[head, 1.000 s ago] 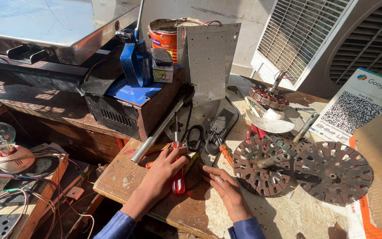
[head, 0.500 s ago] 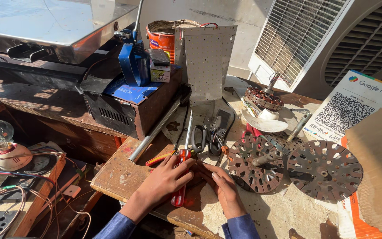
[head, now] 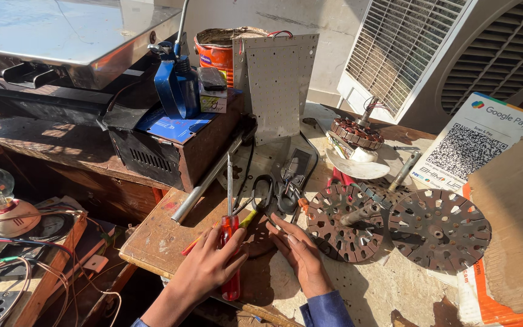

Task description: The person handles a small black box, then uses a screwdriver and pliers to work on a cylindrical electrical component with wires. They strip wire insulation and adjust connections on the component while seated at a cluttered workbench.

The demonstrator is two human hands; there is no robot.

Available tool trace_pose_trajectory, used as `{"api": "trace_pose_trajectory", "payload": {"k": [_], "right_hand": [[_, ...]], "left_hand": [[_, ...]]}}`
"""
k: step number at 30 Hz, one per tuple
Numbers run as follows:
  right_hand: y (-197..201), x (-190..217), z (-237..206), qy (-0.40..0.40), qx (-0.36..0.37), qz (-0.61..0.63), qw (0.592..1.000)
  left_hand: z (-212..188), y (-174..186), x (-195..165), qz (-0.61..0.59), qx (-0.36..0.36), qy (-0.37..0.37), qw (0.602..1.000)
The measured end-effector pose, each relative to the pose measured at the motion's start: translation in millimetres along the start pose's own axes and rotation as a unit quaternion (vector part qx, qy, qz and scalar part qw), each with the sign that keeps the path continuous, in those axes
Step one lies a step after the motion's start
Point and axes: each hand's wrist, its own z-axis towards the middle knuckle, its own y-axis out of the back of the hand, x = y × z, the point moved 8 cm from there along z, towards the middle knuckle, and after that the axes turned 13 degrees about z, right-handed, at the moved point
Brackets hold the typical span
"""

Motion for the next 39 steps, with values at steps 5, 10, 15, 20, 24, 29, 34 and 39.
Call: {"api": "trace_pose_trajectory", "payload": {"k": [5, 10, 15, 20, 24, 29, 34, 39], "right_hand": [[1, -2, -1, -0.011, -0.023, 0.03, 0.999], [10, -10, -2, -0.012, -0.011, 0.022, 1.0], [29, -27, -4, -0.021, 0.002, 0.113, 0.993], [74, -47, -5, 0.011, -0.037, 0.146, 0.989], [117, -64, 4, 0.065, -0.1, 0.144, 0.982], [136, -63, -6, 0.088, -0.201, 0.126, 0.967], [96, -36, -13, 0.033, -0.245, 0.092, 0.965], [49, 8, -7, 0.107, -0.16, 0.13, 0.973]], "left_hand": [[3, 22, 16, 0.0, -0.084, 0.049, 0.995], [25, 38, 9, -0.089, -0.128, 0.098, 0.983], [59, 46, -48, -0.043, -0.142, -0.073, 0.986], [67, 53, -76, -0.08, -0.179, -0.111, 0.974], [68, 44, -73, -0.141, -0.159, -0.075, 0.974], [65, 36, -69, -0.176, -0.139, -0.055, 0.973], [63, 51, -56, -0.192, -0.181, -0.019, 0.965], [60, 66, -37, -0.364, -0.251, 0.051, 0.896]]}}
